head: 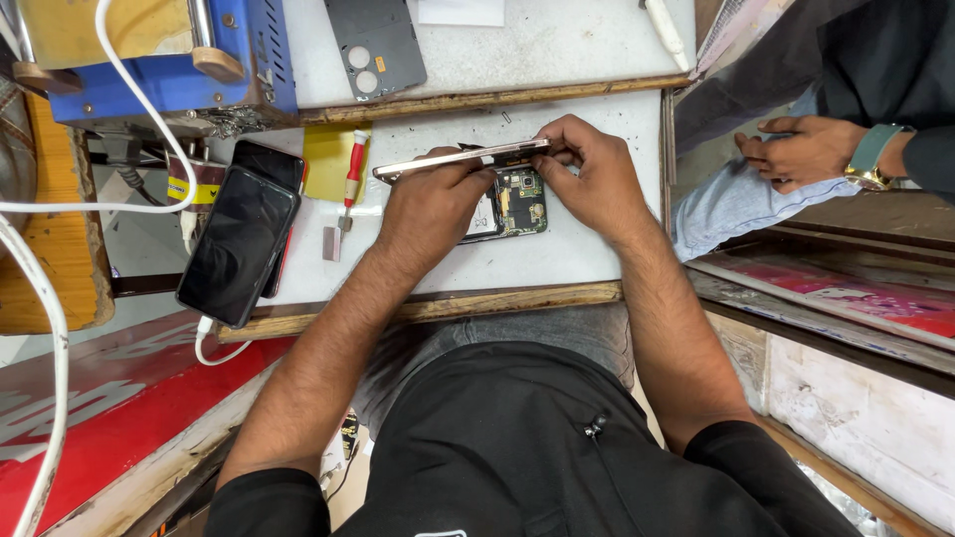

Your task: The person reassembles a disassembled smartphone on a workbench. They place the back cover onto the chassis, press the edges to seat it, and then use a screwdriver to fasten screws around the camera module. The person repeatedly powers the phone on and off to check the display and touch response.

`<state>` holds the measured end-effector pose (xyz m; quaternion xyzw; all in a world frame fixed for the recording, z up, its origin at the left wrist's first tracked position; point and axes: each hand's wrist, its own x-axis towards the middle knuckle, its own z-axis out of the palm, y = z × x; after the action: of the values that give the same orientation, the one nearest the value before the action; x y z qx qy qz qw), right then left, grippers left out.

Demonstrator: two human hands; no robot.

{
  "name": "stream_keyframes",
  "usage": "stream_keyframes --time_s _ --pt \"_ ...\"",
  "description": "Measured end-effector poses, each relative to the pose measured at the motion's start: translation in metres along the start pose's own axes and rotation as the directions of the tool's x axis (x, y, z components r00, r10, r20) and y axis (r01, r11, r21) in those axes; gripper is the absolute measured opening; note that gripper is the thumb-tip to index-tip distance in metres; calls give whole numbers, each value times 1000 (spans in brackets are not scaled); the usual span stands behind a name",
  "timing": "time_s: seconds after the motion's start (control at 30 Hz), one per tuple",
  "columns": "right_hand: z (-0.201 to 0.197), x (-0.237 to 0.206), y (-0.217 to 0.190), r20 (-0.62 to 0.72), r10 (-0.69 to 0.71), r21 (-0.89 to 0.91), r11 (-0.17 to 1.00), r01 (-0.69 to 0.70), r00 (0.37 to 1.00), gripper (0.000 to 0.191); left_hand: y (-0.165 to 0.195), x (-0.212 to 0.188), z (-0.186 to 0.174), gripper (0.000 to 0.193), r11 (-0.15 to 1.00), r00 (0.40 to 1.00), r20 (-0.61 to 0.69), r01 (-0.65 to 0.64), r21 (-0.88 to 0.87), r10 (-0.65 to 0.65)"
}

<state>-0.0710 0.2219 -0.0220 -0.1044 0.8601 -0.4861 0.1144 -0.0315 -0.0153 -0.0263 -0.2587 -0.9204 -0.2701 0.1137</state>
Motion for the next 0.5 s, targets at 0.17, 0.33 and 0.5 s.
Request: stream_keyframes --time_s 0.17,0.33,0.5 --pt "-3 -1 -2 7 -61 -20 998 61 998 16 0 -1 3 16 1000 999 26 -19 12 19" --pt "-5 -1 1 12 -79 -19 997 79 997 17 6 -15 1 28 999 999 47 -13 42 11" --pt "-7 -3 4 29 -122 -48 991 123 992 16 14 -34 1 40 996 994 104 -47 78 39"
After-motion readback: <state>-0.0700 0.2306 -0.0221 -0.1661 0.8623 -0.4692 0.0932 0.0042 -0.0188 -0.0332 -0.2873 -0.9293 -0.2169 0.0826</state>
